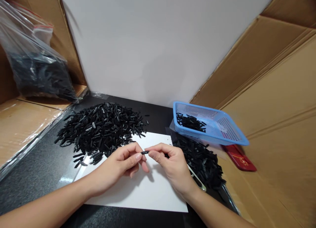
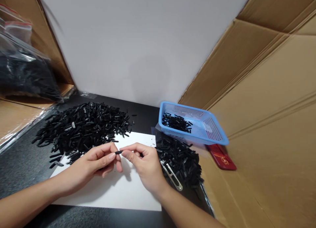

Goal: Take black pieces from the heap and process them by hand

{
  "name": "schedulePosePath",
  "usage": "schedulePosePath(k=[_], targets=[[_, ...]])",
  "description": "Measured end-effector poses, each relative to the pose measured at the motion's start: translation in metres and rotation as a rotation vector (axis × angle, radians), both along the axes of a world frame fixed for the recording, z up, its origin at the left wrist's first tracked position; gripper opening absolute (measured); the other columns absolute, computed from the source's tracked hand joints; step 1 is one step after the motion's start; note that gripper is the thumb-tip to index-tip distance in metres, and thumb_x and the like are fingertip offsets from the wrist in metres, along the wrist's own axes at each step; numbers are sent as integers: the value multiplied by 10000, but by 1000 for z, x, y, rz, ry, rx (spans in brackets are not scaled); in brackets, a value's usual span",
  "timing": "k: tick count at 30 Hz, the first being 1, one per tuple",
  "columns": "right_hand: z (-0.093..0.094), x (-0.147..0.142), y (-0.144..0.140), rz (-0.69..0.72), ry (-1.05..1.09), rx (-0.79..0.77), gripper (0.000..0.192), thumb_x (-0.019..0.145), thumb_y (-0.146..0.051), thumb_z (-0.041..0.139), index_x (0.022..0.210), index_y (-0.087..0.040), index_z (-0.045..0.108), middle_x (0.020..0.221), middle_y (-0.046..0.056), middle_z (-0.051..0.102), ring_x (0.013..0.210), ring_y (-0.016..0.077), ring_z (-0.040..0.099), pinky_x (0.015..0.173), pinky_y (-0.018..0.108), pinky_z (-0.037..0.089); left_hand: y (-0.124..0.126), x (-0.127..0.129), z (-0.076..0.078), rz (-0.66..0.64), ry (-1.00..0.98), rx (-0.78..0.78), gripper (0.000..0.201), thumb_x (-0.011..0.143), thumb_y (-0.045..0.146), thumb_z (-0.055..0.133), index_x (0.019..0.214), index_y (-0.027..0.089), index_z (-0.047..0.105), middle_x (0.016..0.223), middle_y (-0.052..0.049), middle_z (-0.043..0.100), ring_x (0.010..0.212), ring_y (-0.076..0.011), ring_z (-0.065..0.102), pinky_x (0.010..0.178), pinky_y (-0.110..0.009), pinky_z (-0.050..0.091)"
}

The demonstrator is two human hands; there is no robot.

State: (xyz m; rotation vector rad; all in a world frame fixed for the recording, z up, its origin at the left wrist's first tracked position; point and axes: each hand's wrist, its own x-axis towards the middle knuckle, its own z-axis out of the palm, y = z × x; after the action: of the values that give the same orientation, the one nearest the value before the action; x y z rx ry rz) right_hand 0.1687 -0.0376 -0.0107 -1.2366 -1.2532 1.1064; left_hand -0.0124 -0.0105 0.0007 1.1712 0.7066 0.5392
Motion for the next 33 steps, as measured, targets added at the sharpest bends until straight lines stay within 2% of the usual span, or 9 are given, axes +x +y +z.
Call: schedulePosePath(k=[7, 13, 16, 19, 21, 27, 30, 33], targets=[[1, 0, -3, -12, -10, 4, 136, 738, -292, 731, 794, -194, 807, 568, -2, 622, 499, 107, 368, 479, 249, 293, 0, 1, 2, 21, 8, -19, 262, 951, 411, 521, 866, 165, 553, 792, -8, 671, 555, -75, 377, 506, -230, 225], [0, -1, -2, -34, -21, -38, 184, 726, -302, 737, 849, -187, 813, 489, -63, 382, 485, 93, 285, 472, 248, 219, 1, 0, 5, 27, 52, 85, 223, 952, 386, 523, 871, 180, 543, 784, 6, 656, 593, -88, 413, 551, -239, 277], [-1, -1, -2, -30, -10, -40, 167, 722, -300, 737, 818, -184, 810, 491, -60, 382, 487, 92, 286, 475, 250, 214, 2, 0, 5, 37, 62, 98, 199, 949, 365, 518, 874, 183, 548, 779, 8, 644, 605, -97, 410, 572, -249, 292], [0, -2, -1, -28, 6, -49, 165, 726, -301, 734, 821, -190, 811, 478, -63, 374, 476, 88, 269, 466, 249, 198, 2, -1, 3, 68, 29, 53, 34, 903, 207, 531, 937, 201, 538, 807, 27, 617, 644, -106, 416, 621, -257, 314], [2, -2, -1, -26, 16, -63, 170, 728, -309, 737, 824, -191, 811, 473, -61, 386, 473, 87, 255, 461, 250, 189, 1, -1, 1, 85, 22, 56, 152, 862, 120, 517, 980, 213, 535, 792, 43, 577, 694, -117, 425, 678, -267, 325], [1, -1, -1, -20, 37, -68, 166, 740, -320, 746, 821, -181, 785, 469, -77, 344, 475, 82, 252, 463, 242, 187, 0, -3, -3, 85, 67, 75, 185, 944, 241, 472, 1120, 222, 526, 734, 40, 547, 704, -142, 396, 705, -298, 306], [-1, 0, -1, 18, 195, -79, 162, 760, -323, 738, 843, -184, 723, 476, -100, 303, 456, 68, 211, 434, 211, 163, -1, -2, -2, 78, 30, 30, 234, 945, 263, 490, 1170, 211, 532, 768, 19, 578, 699, -142, 429, 687, -299, 304], [-1, 2, 1, 117, 516, -203, 157, 779, -333, 693, 809, -206, 606, 462, -119, 295, 421, 59, 140, 395, 180, 118, -2, 0, -3, 63, -17, -67, 308, 937, 268, 501, 1239, 209, 512, 970, -39, 628, 662, -124, 468, 637, -295, 289]])
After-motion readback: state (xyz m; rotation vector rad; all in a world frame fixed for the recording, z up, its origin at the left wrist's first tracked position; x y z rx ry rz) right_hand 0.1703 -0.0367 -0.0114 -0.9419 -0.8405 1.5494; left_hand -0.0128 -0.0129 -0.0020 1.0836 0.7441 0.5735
